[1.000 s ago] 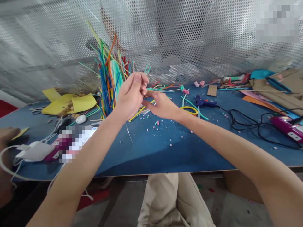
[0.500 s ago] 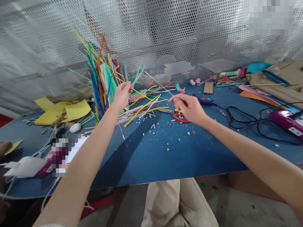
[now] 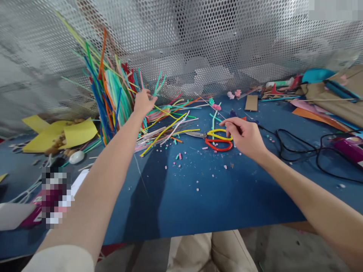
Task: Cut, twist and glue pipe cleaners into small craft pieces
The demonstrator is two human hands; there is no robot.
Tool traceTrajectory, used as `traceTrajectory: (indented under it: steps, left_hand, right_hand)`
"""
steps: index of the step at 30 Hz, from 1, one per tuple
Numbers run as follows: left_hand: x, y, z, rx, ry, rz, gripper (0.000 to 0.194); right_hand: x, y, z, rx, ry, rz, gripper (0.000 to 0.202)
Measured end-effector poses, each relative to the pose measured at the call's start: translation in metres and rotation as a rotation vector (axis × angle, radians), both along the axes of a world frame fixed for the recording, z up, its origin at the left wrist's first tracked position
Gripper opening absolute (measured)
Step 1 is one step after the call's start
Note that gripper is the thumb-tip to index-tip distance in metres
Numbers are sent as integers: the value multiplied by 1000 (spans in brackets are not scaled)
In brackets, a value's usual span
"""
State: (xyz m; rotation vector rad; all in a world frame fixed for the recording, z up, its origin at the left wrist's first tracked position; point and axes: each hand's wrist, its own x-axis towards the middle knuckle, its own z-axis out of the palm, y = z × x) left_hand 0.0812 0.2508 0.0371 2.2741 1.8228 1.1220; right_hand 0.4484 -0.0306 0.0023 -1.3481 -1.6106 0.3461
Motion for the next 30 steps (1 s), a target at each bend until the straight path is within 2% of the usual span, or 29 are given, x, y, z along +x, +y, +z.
traceTrajectory:
  steps: [3,8,10,13,15,19,21,24,27,30]
  left_hand:
    - [11,7,1,-6,107,55,47]
    - [23,8,2,5,250,62,26]
    - [29,7,6,29,244,20,28]
    - [44,5,20,128,184,-128,42]
    - [57,1,32,183,200,-276,44]
    - [86,-27,49,260,307,-546,44]
    - [96,-51,46,285,336,-583,44]
    - [96,-88,33,292,374,-606,41]
    - [82,-117,16,264,500,-684,40]
    - [66,-135,5,221,467,-653,44]
  right_hand:
    - [4,3,-3,49,33,-60,27]
    - [8,10,-3,106,56,-103,27]
    - [8,11,-5,112,60,-98,27]
    - [8,13,-9,97,83,-98,28]
    - [7,14,-12,98,97,-105,28]
    - [7,17,-13,127,98,-127,27]
    - [8,18,-13,139,88,-136,27]
    - [9,18,-11,158,58,-137,29]
    - [8,17,-11,173,40,-121,32]
    - [6,15,-11,160,9,-71,33]
